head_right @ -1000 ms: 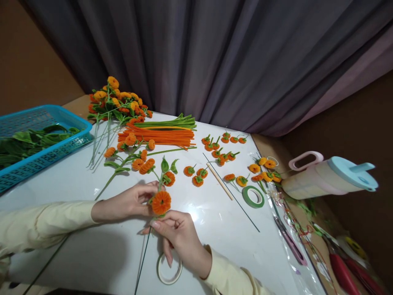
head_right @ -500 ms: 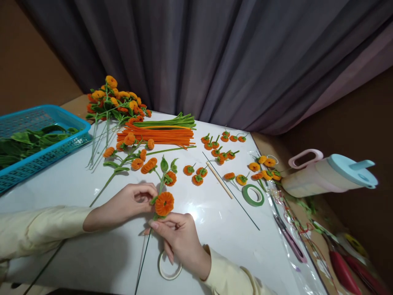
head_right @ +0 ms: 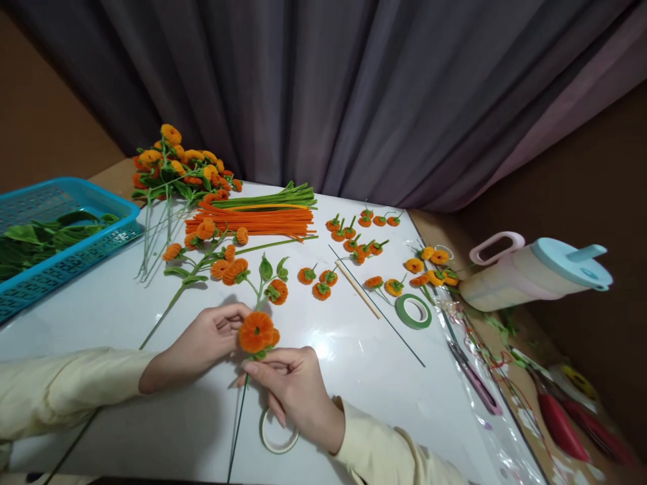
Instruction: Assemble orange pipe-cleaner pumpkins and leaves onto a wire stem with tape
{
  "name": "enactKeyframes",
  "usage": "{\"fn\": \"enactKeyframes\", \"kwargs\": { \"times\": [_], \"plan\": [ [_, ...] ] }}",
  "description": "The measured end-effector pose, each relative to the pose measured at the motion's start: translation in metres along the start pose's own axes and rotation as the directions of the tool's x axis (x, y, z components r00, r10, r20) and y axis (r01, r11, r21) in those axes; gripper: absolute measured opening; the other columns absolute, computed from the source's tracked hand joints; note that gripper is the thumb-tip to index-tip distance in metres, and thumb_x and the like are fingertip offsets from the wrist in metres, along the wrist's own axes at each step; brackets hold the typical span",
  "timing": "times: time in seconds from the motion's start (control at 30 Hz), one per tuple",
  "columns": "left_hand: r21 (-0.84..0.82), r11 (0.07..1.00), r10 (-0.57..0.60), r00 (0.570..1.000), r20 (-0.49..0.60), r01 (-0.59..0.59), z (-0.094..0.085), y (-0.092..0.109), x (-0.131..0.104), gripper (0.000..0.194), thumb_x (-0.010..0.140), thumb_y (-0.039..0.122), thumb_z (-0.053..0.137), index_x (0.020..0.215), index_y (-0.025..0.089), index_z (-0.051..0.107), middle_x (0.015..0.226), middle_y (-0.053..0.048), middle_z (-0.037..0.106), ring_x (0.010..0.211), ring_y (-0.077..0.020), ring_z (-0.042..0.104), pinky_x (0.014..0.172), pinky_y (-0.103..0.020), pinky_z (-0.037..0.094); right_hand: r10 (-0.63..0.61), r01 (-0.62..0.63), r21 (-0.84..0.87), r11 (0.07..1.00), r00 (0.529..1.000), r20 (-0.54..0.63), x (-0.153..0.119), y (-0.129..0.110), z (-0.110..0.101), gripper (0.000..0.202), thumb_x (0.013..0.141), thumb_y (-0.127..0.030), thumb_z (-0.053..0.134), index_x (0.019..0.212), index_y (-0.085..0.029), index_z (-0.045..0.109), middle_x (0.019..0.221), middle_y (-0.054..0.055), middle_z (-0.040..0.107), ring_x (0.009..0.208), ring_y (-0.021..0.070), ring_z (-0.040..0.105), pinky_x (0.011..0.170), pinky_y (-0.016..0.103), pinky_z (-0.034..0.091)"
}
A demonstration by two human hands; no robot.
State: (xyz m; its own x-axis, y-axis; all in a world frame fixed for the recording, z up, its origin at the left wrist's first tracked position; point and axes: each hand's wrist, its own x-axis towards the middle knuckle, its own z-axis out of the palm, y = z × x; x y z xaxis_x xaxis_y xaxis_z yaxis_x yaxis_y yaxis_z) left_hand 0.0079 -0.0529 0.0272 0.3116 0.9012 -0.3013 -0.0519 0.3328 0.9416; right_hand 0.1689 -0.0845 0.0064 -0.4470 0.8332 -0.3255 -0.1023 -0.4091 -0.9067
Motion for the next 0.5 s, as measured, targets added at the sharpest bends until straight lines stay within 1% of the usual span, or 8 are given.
{"fn": "enactKeyframes", "kwargs": {
  "times": [0.07,0.13,0.2,0.27,0.33,0.4,0.47,0.5],
  "plan": [
    [0.044,0.999,0.007,1.000,-0.018,-0.006,0.001,0.003,0.000,0.023,0.057,0.023,0.073,0.067,0.015,0.054,0.066,0.001,0.057,0.065,-0.0124,0.053,0.062,-0.022,0.043,0.000,0.000,0.007,1.000,1.000,-0.006,0.000,-0.001,0.001,0.033,0.074,-0.040,0.068,0.066,-0.009,0.071,0.031,-0.006,0.040,0.023,0.0023,0.031,0.026,0.017,0.015],
    [0.077,0.996,0.037,0.999,-0.006,-0.036,0.000,0.004,0.000,0.020,0.060,0.024,0.072,0.067,0.014,0.056,0.066,0.001,0.057,0.062,-0.0112,0.051,0.057,-0.021,0.041,0.021,-0.022,0.034,0.999,0.999,0.042,0.001,-0.003,0.000,0.033,0.073,-0.041,0.069,0.067,-0.009,0.071,0.033,-0.005,0.044,0.023,0.0024,0.033,0.026,0.017,0.015],
    [0.104,0.992,0.065,0.998,0.019,-0.067,-0.002,0.002,0.000,0.020,0.063,0.025,0.071,0.065,0.013,0.055,0.059,0.003,0.054,0.054,-0.0085,0.046,0.050,-0.019,0.037,0.048,-0.056,0.075,0.996,0.993,0.107,0.003,-0.004,-0.001,0.033,0.072,-0.042,0.070,0.069,-0.009,0.072,0.037,-0.002,0.051,0.023,0.0021,0.034,0.025,0.016,0.017],
    [0.127,0.989,0.062,0.996,0.067,-0.070,-0.005,-0.001,0.000,0.025,0.067,0.028,0.069,0.060,0.014,0.049,0.050,0.006,0.046,0.045,-0.0061,0.038,0.044,-0.019,0.031,0.054,-0.069,0.108,0.992,0.989,0.141,0.004,-0.005,-0.003,0.033,0.070,-0.042,0.071,0.073,-0.008,0.073,0.044,0.001,0.059,0.023,0.0015,0.035,0.025,0.016,0.018],
    [0.126,0.991,0.024,0.988,0.154,-0.043,-0.010,-0.001,0.000,0.028,0.071,0.030,0.067,0.059,0.015,0.046,0.046,0.008,0.042,0.041,-0.0051,0.033,0.042,-0.019,0.027,0.043,-0.056,0.111,0.992,0.992,0.122,0.004,-0.004,-0.003,0.033,0.069,-0.041,0.072,0.074,-0.009,0.073,0.052,0.004,0.064,0.023,0.0007,0.035,0.025,0.015,0.018],
    [0.109,0.994,-0.024,0.959,0.282,-0.008,-0.019,0.005,0.003,0.024,0.070,0.028,0.068,0.067,0.015,0.049,0.051,0.007,0.046,0.045,-0.0059,0.037,0.045,-0.019,0.029,0.029,-0.038,0.097,0.995,0.995,0.094,0.003,-0.004,-0.003,0.031,0.069,-0.040,0.072,0.073,-0.009,0.073,0.060,0.006,0.068,0.023,0.0001,0.036,0.024,0.015,0.018],
    [0.102,0.995,-0.052,0.911,0.409,0.011,-0.030,0.018,0.007,0.027,0.065,0.024,0.071,0.083,0.015,0.054,0.070,0.002,0.056,0.062,-0.0104,0.050,0.058,-0.021,0.039,0.022,-0.027,0.077,0.997,0.997,0.072,0.002,-0.005,-0.002,0.030,0.071,-0.039,0.071,0.070,-0.009,0.073,0.063,0.007,0.069,0.024,-0.0004,0.035,0.025,0.015,0.018],
    [0.092,0.995,-0.073,0.877,0.474,0.033,-0.035,0.026,0.010,0.036,0.063,0.024,0.072,0.094,0.016,0.055,0.081,-0.001,0.058,0.074,-0.0143,0.054,0.066,-0.024,0.042,0.018,-0.022,0.070,0.997,0.998,0.065,0.001,-0.005,-0.002,0.031,0.071,-0.039,0.070,0.069,-0.009,0.072,0.062,0.007,0.068,0.024,-0.0006,0.035,0.025,0.016,0.017]
  ]
}}
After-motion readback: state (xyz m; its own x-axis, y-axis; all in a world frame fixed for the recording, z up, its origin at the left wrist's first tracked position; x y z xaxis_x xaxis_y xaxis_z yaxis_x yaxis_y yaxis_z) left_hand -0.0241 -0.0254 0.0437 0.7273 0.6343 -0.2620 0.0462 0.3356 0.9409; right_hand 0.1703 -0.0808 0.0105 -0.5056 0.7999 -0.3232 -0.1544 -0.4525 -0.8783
